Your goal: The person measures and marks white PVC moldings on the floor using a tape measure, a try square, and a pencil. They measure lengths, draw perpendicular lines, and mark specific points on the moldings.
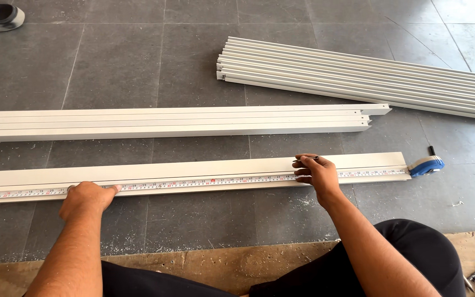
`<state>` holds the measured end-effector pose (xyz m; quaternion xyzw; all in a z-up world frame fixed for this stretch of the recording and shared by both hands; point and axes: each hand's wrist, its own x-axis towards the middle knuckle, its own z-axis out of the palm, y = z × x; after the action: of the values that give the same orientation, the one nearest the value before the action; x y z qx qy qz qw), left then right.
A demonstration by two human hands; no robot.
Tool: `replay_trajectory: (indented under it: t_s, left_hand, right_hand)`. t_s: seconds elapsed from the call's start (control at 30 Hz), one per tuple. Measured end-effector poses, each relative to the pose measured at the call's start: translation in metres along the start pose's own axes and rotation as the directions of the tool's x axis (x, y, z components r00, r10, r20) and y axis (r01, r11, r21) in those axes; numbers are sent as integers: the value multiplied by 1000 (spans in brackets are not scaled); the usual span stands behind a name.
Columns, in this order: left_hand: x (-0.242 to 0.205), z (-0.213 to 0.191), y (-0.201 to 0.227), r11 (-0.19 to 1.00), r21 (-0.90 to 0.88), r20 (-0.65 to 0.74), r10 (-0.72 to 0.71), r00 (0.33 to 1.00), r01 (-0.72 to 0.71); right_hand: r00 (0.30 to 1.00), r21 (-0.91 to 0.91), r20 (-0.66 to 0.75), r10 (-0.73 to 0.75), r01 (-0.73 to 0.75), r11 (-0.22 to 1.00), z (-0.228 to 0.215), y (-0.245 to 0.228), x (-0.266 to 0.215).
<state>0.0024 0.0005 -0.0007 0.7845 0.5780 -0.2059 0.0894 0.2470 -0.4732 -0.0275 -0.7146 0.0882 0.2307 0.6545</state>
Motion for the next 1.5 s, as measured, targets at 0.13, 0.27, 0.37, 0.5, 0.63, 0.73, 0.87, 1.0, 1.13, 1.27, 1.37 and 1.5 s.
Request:
replay_trajectory:
  t_s: [0.13, 0.27, 0.37, 0.5, 0.63, 0.73, 0.87, 1.0, 1.13, 1.27, 1.37, 1.5]
  left_hand:
    - [-4, -1, 0, 1000, 1, 29, -3, 1000, 3]
    - [-7, -3, 2, 1000, 3, 4, 4, 1000, -4]
    - [-8, -4, 1, 1000, -13, -8, 7, 1000, -7]
    - [-10, -7, 1, 999, -29, -11, 13, 1000, -14]
    - [-12, -9, 1, 998, -70, -3, 1, 1000, -1]
    - [-8, -6, -2, 995, -103, -22, -1, 1000, -1]
    - [13, 3, -13, 983, -174, 18, -46, 999, 49]
    - [45, 15, -38, 984, -173, -8, 31, 999, -32]
    - [62, 25, -54, 946, -312, -59, 74, 996, -88]
    - [52, 22, -52, 931, -362, -4, 42, 999, -40]
    - [34, 9, -43, 939, -343, 30, 5, 1000, 6]
    - [9, -5, -27, 944, -321, -2, -76, 997, 71]
  right_hand:
    - [999, -28, 30, -23, 24, 999, 1, 7, 6]
    - [998, -62, 41, -42, 45, 997, 0, 11, 9]
    - [998, -102, 55, -43, 48, 994, 4, 14, 10]
    - [996, -121, 77, -44, 54, 991, 8, 15, 9]
    - [996, -120, 78, -38, 47, 992, 9, 16, 10]
    - [997, -133, 75, -32, 41, 990, 8, 18, 11]
    - [996, -141, 81, -28, 40, 989, 8, 17, 12]
    - [996, -141, 88, -33, 45, 989, 9, 17, 10]
    - [997, -196, 79, -27, 42, 980, 11, 16, 9]
    - [997, -194, 78, -26, 40, 980, 10, 16, 9]
    - [996, -196, 85, -31, 47, 979, 10, 16, 8]
    - [996, -203, 83, -29, 45, 978, 10, 15, 8]
